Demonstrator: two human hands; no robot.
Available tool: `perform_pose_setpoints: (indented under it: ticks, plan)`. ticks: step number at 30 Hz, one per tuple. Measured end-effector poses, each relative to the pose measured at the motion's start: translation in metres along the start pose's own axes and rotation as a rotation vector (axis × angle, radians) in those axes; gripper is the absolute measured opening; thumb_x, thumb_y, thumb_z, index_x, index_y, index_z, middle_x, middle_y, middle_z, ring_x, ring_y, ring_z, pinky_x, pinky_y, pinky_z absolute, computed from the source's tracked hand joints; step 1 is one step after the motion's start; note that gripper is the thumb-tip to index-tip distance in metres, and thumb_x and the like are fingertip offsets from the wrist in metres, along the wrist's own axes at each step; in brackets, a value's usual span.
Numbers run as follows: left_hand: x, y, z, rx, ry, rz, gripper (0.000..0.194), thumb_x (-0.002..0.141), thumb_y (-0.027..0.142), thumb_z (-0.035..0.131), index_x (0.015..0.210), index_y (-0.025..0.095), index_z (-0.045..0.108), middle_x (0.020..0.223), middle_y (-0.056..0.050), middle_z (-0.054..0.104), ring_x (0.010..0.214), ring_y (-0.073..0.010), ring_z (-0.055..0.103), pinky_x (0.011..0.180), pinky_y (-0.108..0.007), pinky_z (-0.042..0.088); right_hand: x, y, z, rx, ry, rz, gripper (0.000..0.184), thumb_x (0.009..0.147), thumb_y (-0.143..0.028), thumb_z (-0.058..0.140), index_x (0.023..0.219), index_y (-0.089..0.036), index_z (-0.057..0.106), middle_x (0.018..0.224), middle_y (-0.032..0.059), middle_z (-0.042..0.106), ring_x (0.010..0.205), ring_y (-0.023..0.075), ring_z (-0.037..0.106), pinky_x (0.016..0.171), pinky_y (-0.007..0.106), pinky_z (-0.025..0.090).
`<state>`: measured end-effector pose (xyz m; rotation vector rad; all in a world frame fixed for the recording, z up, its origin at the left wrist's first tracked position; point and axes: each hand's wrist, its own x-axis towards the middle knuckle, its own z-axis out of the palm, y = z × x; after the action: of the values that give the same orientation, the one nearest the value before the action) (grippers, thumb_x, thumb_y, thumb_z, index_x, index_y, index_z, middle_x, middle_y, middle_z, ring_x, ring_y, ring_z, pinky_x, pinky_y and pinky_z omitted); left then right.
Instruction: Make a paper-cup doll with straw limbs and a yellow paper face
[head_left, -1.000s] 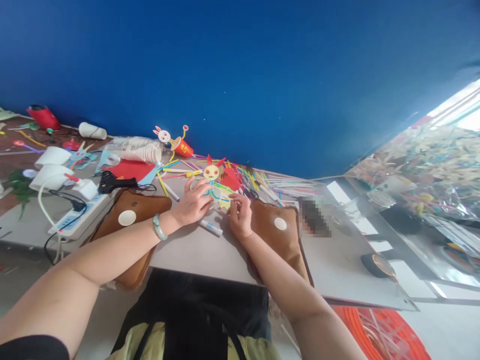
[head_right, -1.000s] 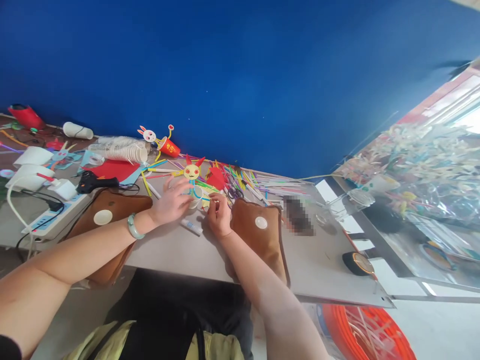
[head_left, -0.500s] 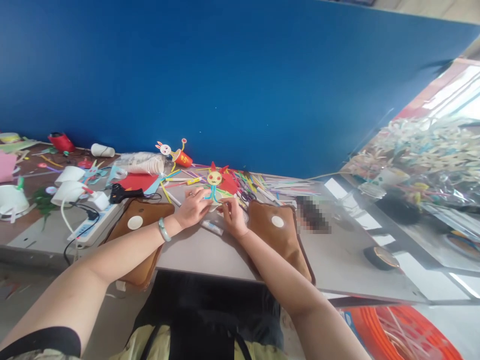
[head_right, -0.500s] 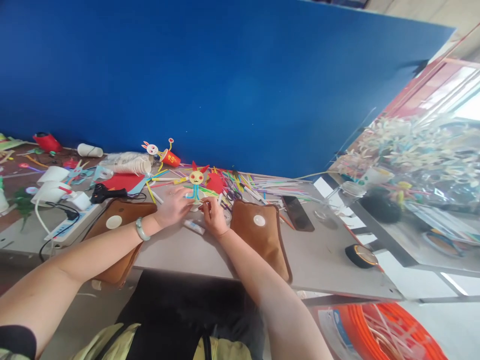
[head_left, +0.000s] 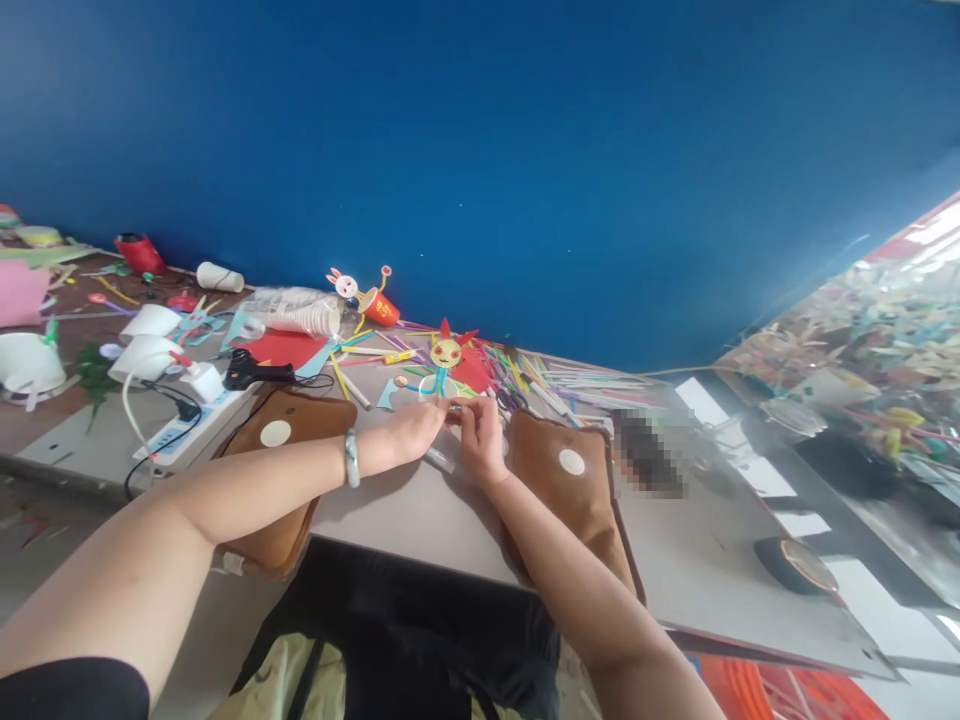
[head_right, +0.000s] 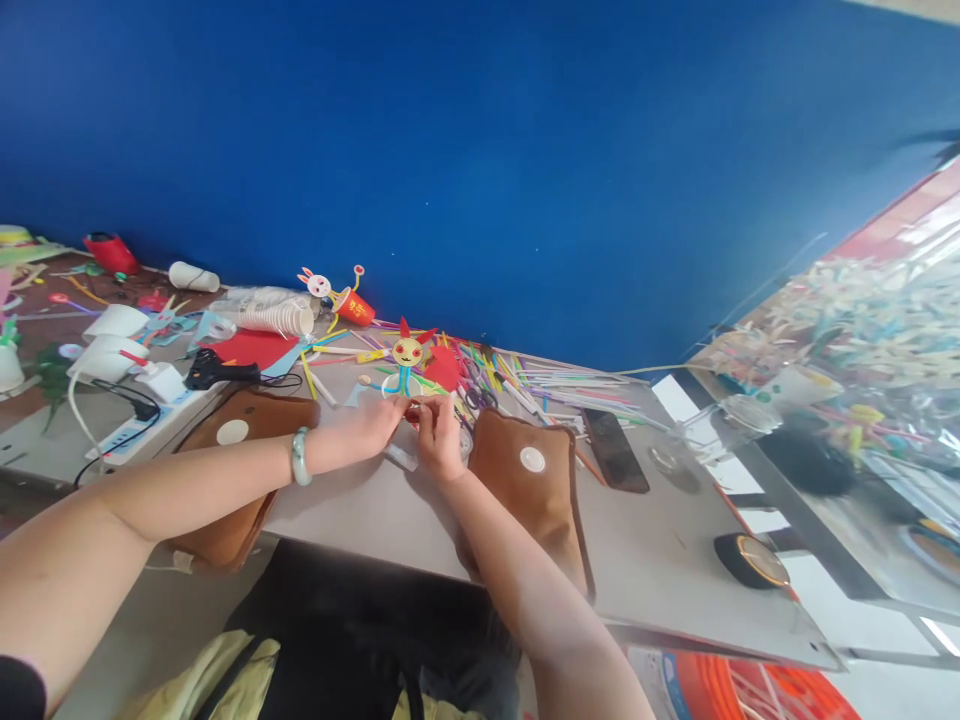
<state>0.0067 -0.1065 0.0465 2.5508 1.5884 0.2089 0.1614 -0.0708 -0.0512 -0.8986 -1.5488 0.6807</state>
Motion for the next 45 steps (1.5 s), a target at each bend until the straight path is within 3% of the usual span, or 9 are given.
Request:
perform_pose_setpoints:
  ticks: [4, 7, 9, 14, 18, 24, 31, 40, 45]
  plan:
    - [0.003, 0.002, -0.005, 0.039, 0.002, 0.008, 0.034, 0.101, 0.016, 0.029, 0.113, 0.011, 0.061, 0.095, -0.015, 0.07, 0.079, -0.024, 0.07, 0.068, -0.031, 0.05, 0.002, 0.0, -0.009, -0.089, 0.107, -0.034, 0.013, 0.099, -0.036, 0.048, 0.102, -0.024, 0.051, 0.109, 0.0077, 0.069, 0.07, 0.0145, 0.069, 0.065, 0.031, 0.058]
    - [0.016, -0.007, 0.011, 0.114, 0.029, -0.017, 0.034, 0.1, 0.015, 0.029, 0.109, 0.011, 0.061, 0.089, -0.017, 0.07, 0.081, -0.0273, 0.071, 0.067, -0.032, 0.049, 0.007, 0.003, -0.017, -0.177, 0.268, -0.031, 0.013, 0.098, -0.036, 0.051, 0.101, -0.023, 0.053, 0.104, 0.0061, 0.069, 0.08, 0.0156, 0.067, 0.072, 0.031, 0.056]
    - [0.026, -0.014, 0.023, 0.142, 0.033, -0.019, 0.032, 0.1, 0.015, 0.031, 0.107, 0.01, 0.062, 0.088, -0.018, 0.071, 0.081, -0.0292, 0.072, 0.064, -0.033, 0.048, 0.009, 0.005, -0.021, -0.186, 0.314, 0.033, 0.014, 0.097, -0.037, 0.051, 0.1, -0.023, 0.053, 0.097, 0.0049, 0.068, 0.075, 0.0151, 0.064, 0.068, 0.03, 0.055]
    - [0.037, -0.02, 0.037, 0.088, 0.073, 0.003, 0.026, 0.1, 0.019, 0.036, 0.106, 0.015, 0.061, 0.084, -0.013, 0.071, 0.075, -0.0257, 0.072, 0.061, -0.03, 0.046, 0.009, 0.007, -0.017, -0.095, 0.265, 0.226, 0.016, 0.096, -0.039, 0.053, 0.096, -0.023, 0.051, 0.08, -0.0009, 0.064, 0.063, 0.013, 0.063, 0.051, 0.023, 0.049]
    - [0.037, -0.019, 0.037, 0.042, 0.11, 0.015, 0.029, 0.1, 0.014, 0.033, 0.111, 0.015, 0.059, 0.087, -0.012, 0.07, 0.073, -0.0216, 0.069, 0.06, -0.028, 0.045, 0.006, 0.003, -0.011, 0.004, 0.209, 0.284, 0.019, 0.096, -0.042, 0.053, 0.097, -0.023, 0.048, 0.097, 0.0017, 0.067, 0.063, 0.0109, 0.066, 0.048, 0.021, 0.051]
    - [0.04, -0.021, 0.045, 0.006, 0.129, 0.108, 0.041, 0.094, 0.005, 0.036, 0.128, 0.02, 0.055, 0.098, -0.01, 0.068, 0.074, -0.0207, 0.069, 0.056, -0.026, 0.044, 0.005, 0.001, -0.009, 0.143, 0.188, 0.284, 0.022, 0.095, -0.044, 0.056, 0.096, -0.024, 0.044, 0.091, 0.0001, 0.068, 0.056, 0.0106, 0.067, 0.053, 0.026, 0.058]
    - [0.041, -0.022, 0.041, -0.016, 0.044, 0.136, 0.051, 0.09, -0.001, 0.034, 0.134, 0.018, 0.051, 0.099, -0.011, 0.066, 0.079, -0.022, 0.069, 0.063, -0.028, 0.05, 0.006, 0.005, -0.009, 0.204, 0.205, 0.301, 0.024, 0.094, -0.043, 0.059, 0.094, -0.025, 0.043, 0.083, -0.0008, 0.07, 0.062, 0.0139, 0.071, 0.059, 0.029, 0.062]
    - [0.039, -0.019, 0.024, -0.032, -0.021, 0.127, 0.043, 0.095, 0.007, 0.033, 0.132, 0.016, 0.053, 0.1, -0.013, 0.069, 0.085, -0.0237, 0.07, 0.069, -0.031, 0.052, 0.009, 0.002, -0.01, 0.213, 0.237, 0.28, 0.027, 0.092, -0.044, 0.062, 0.094, -0.024, 0.043, 0.086, -0.0008, 0.071, 0.063, 0.0134, 0.072, 0.063, 0.031, 0.063]
    - [0.041, -0.021, 0.025, -0.061, -0.004, 0.112, 0.039, 0.097, 0.01, 0.036, 0.129, 0.02, 0.057, 0.089, -0.009, 0.071, 0.078, -0.0218, 0.069, 0.065, -0.028, 0.049, 0.011, -0.004, -0.011, 0.207, 0.229, 0.29, 0.031, 0.09, -0.046, 0.065, 0.092, -0.024, 0.043, 0.083, -0.0006, 0.072, 0.06, 0.0136, 0.072, 0.064, 0.032, 0.064]
